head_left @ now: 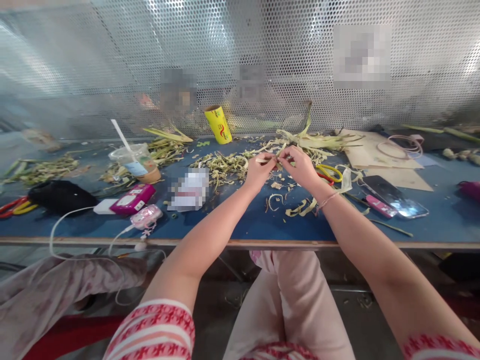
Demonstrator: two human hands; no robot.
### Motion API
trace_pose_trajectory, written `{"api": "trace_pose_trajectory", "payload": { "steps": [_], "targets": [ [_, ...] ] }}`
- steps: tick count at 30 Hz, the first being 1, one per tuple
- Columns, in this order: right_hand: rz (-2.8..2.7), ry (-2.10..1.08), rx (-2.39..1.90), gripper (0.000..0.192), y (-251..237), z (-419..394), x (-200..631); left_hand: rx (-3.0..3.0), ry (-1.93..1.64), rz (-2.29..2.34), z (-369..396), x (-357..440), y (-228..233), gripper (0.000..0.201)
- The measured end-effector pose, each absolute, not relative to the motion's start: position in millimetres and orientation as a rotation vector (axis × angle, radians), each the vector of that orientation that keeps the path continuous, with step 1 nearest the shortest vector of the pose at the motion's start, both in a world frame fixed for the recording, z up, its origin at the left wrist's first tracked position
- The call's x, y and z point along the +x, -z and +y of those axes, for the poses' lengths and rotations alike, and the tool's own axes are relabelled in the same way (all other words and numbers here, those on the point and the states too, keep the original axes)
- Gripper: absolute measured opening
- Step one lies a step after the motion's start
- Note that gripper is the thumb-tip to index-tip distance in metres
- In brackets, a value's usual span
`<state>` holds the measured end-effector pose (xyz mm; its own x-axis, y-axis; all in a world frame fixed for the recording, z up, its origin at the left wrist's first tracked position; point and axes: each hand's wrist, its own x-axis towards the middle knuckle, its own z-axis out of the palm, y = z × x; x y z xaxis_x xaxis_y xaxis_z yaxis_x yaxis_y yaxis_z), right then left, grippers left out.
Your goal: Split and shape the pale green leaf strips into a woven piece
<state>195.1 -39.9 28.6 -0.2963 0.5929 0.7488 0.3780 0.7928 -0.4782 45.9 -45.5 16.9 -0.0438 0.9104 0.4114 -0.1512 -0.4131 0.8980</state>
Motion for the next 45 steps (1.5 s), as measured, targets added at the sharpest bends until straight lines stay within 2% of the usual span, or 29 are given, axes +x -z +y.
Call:
{"api": "trace_pose_trajectory", "payload": {
  "steps": [6,13,22,29,40,45],
  "targets": [
    [-1.838,-0.384,-0.792,0.009,-31,-42,193,1.438,-1.608,0.89,-45,44,-18,0.011],
    [-1.669,-0.726,-0.921,0.019,-33,-42,191,1.774,-1.664,0.949,-49,42,-17,0.006],
    [-1.658,-0.863,-0.942,0.019,-37,-42,192,2.3,-1.865,0.984,-44,37,-11,0.008],
    [-1.493,-0.945,-0.975,0.014,-41,-47,185,2.432,-1.905,1.018,-41,36,-8,0.009],
    [-1.573,-0.899,-1.083,0.016,-41,-47,185,2.42,-1.812,1.087,-37,35,-6,0.009],
    [-1.711,-0.648,-1.082,0.015,-36,-44,185,2.145,-1.772,1.117,-44,38,-12,0.007]
  ]
}}
